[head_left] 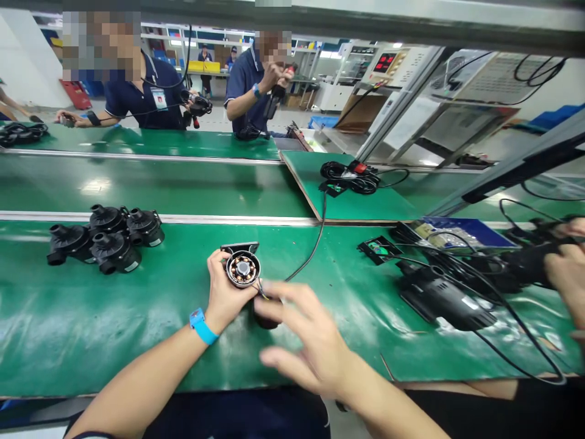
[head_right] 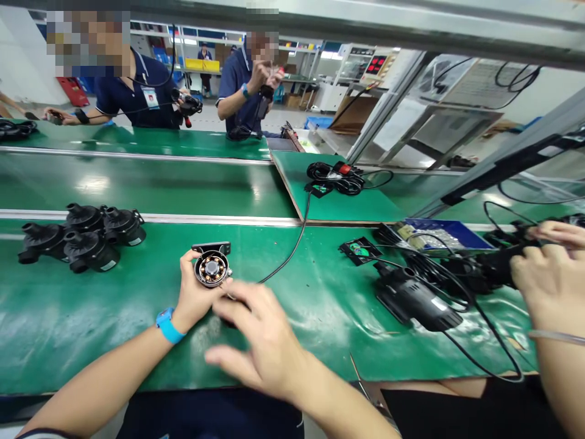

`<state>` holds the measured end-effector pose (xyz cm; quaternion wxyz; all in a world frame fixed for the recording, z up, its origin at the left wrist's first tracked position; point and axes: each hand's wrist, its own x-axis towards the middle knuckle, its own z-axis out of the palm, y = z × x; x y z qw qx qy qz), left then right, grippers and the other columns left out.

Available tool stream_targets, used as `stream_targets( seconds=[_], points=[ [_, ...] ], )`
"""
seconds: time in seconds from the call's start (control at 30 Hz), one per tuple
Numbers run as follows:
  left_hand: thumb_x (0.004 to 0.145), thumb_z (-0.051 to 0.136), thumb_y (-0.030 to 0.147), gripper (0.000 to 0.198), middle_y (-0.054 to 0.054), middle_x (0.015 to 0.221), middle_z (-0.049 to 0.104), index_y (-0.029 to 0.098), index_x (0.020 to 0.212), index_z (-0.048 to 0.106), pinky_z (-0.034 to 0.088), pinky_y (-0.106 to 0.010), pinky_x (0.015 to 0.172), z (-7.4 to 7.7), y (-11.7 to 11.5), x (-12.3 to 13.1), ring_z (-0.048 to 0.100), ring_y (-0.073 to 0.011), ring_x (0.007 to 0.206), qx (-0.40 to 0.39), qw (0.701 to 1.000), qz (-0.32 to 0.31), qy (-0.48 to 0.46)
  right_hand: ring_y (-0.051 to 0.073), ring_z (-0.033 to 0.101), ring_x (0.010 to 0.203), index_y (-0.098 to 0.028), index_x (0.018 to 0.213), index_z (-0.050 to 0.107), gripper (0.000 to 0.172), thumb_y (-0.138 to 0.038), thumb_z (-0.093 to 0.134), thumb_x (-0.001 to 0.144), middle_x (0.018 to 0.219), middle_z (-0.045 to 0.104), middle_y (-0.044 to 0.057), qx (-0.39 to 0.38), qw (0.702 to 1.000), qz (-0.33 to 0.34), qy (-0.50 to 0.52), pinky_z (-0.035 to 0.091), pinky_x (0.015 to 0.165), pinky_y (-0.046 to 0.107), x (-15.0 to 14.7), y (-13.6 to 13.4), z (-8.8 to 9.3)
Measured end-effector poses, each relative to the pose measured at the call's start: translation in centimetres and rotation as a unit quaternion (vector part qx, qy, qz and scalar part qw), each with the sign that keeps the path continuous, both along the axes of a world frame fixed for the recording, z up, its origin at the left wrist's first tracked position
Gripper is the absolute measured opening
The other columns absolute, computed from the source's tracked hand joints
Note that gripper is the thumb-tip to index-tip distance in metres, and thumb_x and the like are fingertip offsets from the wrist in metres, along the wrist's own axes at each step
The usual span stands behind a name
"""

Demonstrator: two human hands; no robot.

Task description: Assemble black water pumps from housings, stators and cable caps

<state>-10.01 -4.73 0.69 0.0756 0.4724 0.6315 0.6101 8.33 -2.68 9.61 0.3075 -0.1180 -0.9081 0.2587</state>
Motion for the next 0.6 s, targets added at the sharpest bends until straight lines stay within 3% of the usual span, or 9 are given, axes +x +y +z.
stream_targets(
  seconds=[0.03, 0.07, 0.13, 0.2, 0.23, 0.33, 0.43, 0.53, 0.6],
  points=[
    [0.067, 0.087, 0.032, 0.073, -0.01, 0.129, 0.043, 0.024, 0.121, 0.04, 0.04, -0.049, 0.109, 0.3, 0.0, -0.2, 0.049, -0.0289, 0.126, 0.0, 1.0, 0.002, -0.003, 0.026, 0.067, 0.095, -0.02, 0.108, 0.074, 0.043, -0.059, 0.058, 0.097, 0.108, 0.072, 0.013, -0.133, 0.989, 0.068, -0.009, 0.055, 0.082, 0.041, 0.4, -0.7, -1.1],
    [0.067, 0.087, 0.031, 0.072, -0.01, 0.129, 0.043, 0.024, 0.121, 0.04, 0.04, -0.049, 0.11, 0.8, 0.0, -0.4, 0.048, -0.0288, 0.127, 0.007, 1.0, 0.008, -0.001, 0.02, 0.065, 0.078, -0.021, 0.103, 0.074, 0.04, -0.057, 0.057, 0.098, 0.095, 0.072, 0.009, -0.278, 0.952, 0.126, -0.036, 0.054, 0.069, 0.033, 0.7, -1.4, -2.4],
    [0.066, 0.088, 0.031, 0.072, -0.009, 0.127, 0.043, 0.024, 0.12, 0.041, 0.038, -0.049, 0.111, 2.2, -0.2, -0.7, 0.047, -0.0288, 0.129, 0.039, 0.999, 0.026, 0.02, 0.013, 0.056, 0.06, -0.024, 0.115, 0.07, 0.046, -0.063, 0.059, 0.095, 0.092, 0.068, 0.005, -0.53, 0.832, 0.153, -0.063, 0.045, 0.049, 0.024, 0.7, -2.4, -5.2],
    [0.065, 0.09, 0.032, 0.074, -0.009, 0.128, 0.043, 0.025, 0.12, 0.041, 0.038, -0.048, 0.111, 3.9, -0.5, -0.9, 0.046, -0.0287, 0.13, 0.088, 0.993, 0.043, 0.058, 0.011, 0.053, 0.059, -0.027, 0.131, 0.06, 0.063, -0.074, 0.06, 0.088, 0.102, 0.064, 0.006, -0.667, 0.738, 0.107, 0.008, 0.039, 0.044, 0.021, 0.1, -2.4, -7.0],
    [0.064, 0.09, 0.033, 0.076, -0.009, 0.13, 0.043, 0.025, 0.121, 0.041, 0.039, -0.048, 0.111, 4.7, -0.8, -1.0, 0.045, -0.0289, 0.131, 0.116, 0.989, 0.049, 0.077, 0.012, 0.054, 0.062, -0.03, 0.135, 0.056, 0.069, -0.077, 0.061, 0.085, 0.106, 0.063, 0.007, -0.689, 0.717, 0.084, 0.072, 0.04, 0.047, 0.021, -0.2, -2.0, -7.2],
    [0.06, 0.093, 0.035, 0.083, -0.01, 0.137, 0.041, 0.027, 0.124, 0.04, 0.04, -0.049, 0.11, 5.7, -1.3, -0.9, 0.043, -0.0305, 0.135, 0.171, 0.979, 0.048, 0.096, 0.017, 0.059, 0.078, -0.041, 0.144, 0.046, 0.089, -0.081, 0.075, 0.069, 0.123, 0.061, 0.006, -0.624, 0.734, 0.058, 0.259, 0.047, 0.06, 0.026, -1.0, -0.1, -5.4],
    [0.062, 0.09, 0.032, 0.081, -0.011, 0.136, 0.042, 0.027, 0.125, 0.038, 0.042, -0.05, 0.108, 4.5, -1.5, -0.5, 0.046, -0.0317, 0.134, 0.11, 0.993, 0.001, 0.043, 0.025, 0.06, 0.097, -0.047, 0.142, 0.046, 0.105, -0.081, 0.084, 0.05, 0.142, 0.052, 0.005, -0.528, 0.784, 0.068, 0.319, 0.051, 0.068, 0.033, -1.4, 1.8, -2.6],
    [0.066, 0.085, 0.027, 0.072, -0.012, 0.132, 0.046, 0.024, 0.122, 0.04, 0.044, -0.05, 0.105, 2.9, -1.5, 0.0, 0.053, -0.0307, 0.126, 0.004, 0.997, -0.08, -0.001, 0.029, 0.059, 0.107, -0.037, 0.125, 0.062, 0.074, -0.076, 0.08, 0.065, 0.128, 0.059, 0.007, -0.462, 0.841, 0.068, 0.274, 0.054, 0.081, 0.04, -1.4, 3.0, -1.4],
    [0.065, 0.086, 0.028, 0.073, -0.012, 0.134, 0.046, 0.024, 0.122, 0.04, 0.043, -0.05, 0.107, 2.5, -1.6, 0.3, 0.051, -0.0313, 0.128, 0.004, 0.994, -0.106, -0.003, 0.03, 0.058, 0.11, -0.033, 0.118, 0.065, 0.059, -0.071, 0.076, 0.074, 0.119, 0.06, 0.007, -0.39, 0.881, 0.075, 0.258, 0.052, 0.091, 0.045, -1.1, 3.5, -1.3]
  ],
)
